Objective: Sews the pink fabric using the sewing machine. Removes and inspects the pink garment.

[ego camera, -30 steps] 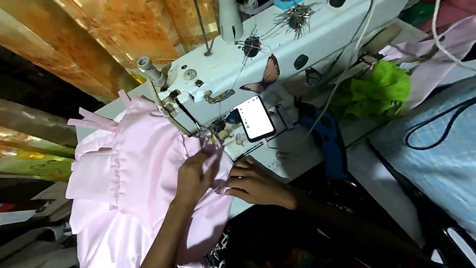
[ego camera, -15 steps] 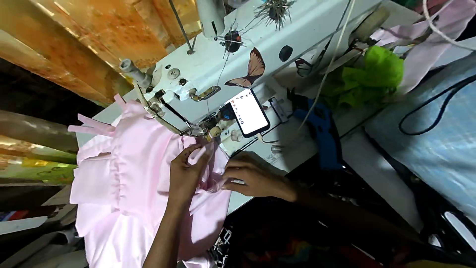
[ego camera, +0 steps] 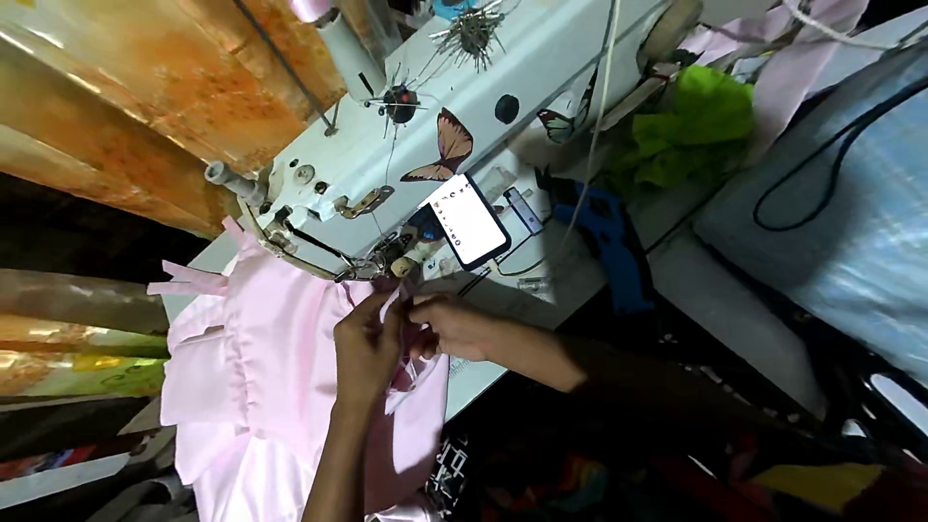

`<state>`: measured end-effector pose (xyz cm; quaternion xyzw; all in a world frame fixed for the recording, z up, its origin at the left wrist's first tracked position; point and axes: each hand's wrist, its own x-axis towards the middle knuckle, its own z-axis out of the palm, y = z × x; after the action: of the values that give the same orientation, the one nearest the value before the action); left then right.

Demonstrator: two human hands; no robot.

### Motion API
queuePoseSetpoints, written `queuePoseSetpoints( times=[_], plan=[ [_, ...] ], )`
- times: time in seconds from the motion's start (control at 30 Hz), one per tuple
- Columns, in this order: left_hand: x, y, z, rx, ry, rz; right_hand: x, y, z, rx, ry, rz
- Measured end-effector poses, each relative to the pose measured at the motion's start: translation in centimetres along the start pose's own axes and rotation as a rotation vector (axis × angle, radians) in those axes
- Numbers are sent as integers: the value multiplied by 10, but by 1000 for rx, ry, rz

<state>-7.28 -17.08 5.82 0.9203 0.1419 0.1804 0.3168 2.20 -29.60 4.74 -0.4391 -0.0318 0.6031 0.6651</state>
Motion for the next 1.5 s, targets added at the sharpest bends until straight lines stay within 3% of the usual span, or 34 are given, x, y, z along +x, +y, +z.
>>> queuePoseSetpoints(
  times=[0.1,0.27,0.4,0.53,0.83,1.07,1.5],
  plan=[
    [-2,1,5,211,-43,67,-5,9,-5,-124,-29,-12],
    [-14,-8,20,327,-39,204,-44,11,-25,-1260,-162,-353],
    [-28,-18,31,345,-97,216,-50,20,-49,-1574,-202,-577],
    [-35,-26,33,429,-78,226,-37,33,-68,-1644,-108,-888],
    [-21,-65,28,317,-52,425,-20,45,-73,-1641,-20,-1111],
    [-17,-68,28,312,-73,391,-16,60,-69,-1649,137,-1203],
    [-3,-82,22,300,-80,476,-7,60,-64,-1639,118,-1206]
  ],
)
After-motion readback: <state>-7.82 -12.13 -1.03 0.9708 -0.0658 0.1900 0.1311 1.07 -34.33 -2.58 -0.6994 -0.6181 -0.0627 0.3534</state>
